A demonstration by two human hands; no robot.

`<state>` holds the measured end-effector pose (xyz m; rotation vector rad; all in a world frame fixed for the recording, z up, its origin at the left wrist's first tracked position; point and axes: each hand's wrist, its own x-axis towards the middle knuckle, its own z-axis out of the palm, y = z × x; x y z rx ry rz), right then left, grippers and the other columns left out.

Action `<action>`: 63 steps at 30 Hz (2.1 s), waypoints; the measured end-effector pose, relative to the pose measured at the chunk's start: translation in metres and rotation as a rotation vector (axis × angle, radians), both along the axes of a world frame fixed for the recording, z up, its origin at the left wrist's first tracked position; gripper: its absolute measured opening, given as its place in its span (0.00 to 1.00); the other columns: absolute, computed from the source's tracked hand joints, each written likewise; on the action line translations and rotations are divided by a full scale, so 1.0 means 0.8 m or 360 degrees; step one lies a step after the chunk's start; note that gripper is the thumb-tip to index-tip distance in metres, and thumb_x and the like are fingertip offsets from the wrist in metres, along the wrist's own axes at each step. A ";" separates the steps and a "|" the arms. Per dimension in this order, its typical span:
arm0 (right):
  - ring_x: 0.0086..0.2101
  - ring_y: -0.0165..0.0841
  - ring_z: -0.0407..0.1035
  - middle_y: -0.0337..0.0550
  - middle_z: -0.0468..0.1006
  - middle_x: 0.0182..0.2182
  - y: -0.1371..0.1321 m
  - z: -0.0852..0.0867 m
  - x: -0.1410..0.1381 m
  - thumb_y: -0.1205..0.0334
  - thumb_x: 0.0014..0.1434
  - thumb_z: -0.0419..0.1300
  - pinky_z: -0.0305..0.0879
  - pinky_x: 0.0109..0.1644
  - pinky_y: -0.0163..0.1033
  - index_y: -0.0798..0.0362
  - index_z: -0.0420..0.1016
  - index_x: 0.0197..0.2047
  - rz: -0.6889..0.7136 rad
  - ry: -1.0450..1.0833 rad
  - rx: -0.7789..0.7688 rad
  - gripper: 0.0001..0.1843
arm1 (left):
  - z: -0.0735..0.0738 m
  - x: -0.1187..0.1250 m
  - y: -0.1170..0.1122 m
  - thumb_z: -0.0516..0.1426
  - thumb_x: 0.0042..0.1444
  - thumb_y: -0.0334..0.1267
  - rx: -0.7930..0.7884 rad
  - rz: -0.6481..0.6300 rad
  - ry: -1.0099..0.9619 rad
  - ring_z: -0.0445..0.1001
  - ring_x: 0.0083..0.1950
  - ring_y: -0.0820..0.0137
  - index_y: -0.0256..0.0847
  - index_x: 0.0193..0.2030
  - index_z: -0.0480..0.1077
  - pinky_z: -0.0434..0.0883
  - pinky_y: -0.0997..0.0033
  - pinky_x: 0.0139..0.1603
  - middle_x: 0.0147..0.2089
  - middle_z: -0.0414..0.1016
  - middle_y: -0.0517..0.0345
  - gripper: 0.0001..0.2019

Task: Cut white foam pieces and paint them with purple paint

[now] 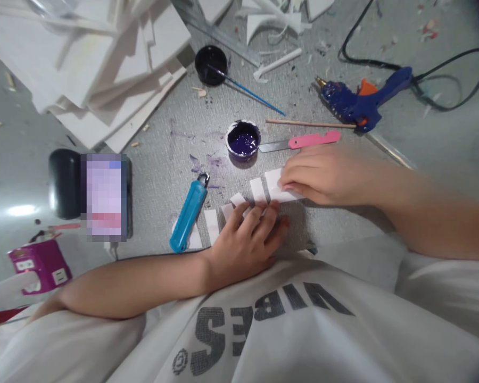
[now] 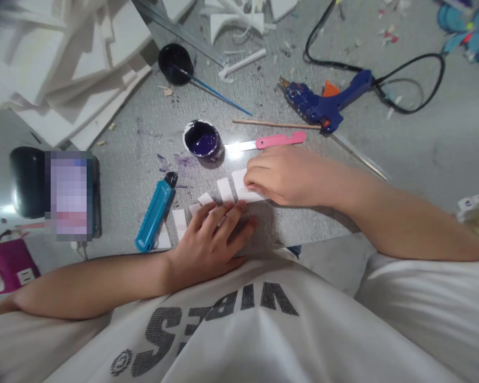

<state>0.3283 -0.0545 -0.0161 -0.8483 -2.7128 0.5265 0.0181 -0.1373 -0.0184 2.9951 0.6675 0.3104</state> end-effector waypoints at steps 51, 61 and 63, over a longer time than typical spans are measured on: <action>0.38 0.43 0.74 0.47 0.88 0.39 0.001 0.013 0.001 0.54 0.89 0.52 0.64 0.46 0.50 0.46 0.83 0.45 -0.0087 -0.0041 -0.0194 0.22 | -0.001 0.000 0.000 0.67 0.81 0.53 0.0004 0.0001 -0.0013 0.82 0.74 0.46 0.44 0.77 0.83 0.79 0.43 0.77 0.80 0.86 0.38 0.26; 0.44 0.45 0.80 0.48 0.91 0.46 -0.003 0.000 -0.001 0.61 0.88 0.54 0.71 0.50 0.50 0.47 0.89 0.54 -0.0070 0.0047 -0.0078 0.19 | 0.000 -0.001 0.000 0.68 0.80 0.53 -0.0020 0.0003 0.0006 0.82 0.74 0.46 0.45 0.77 0.84 0.79 0.43 0.77 0.81 0.86 0.39 0.26; 0.45 0.45 0.81 0.48 0.91 0.46 -0.002 -0.001 -0.002 0.61 0.87 0.54 0.74 0.52 0.51 0.47 0.90 0.55 -0.0042 0.0067 -0.0042 0.19 | -0.001 0.000 0.000 0.67 0.81 0.53 -0.0009 0.0002 0.0003 0.83 0.74 0.47 0.46 0.77 0.84 0.80 0.44 0.77 0.81 0.86 0.40 0.25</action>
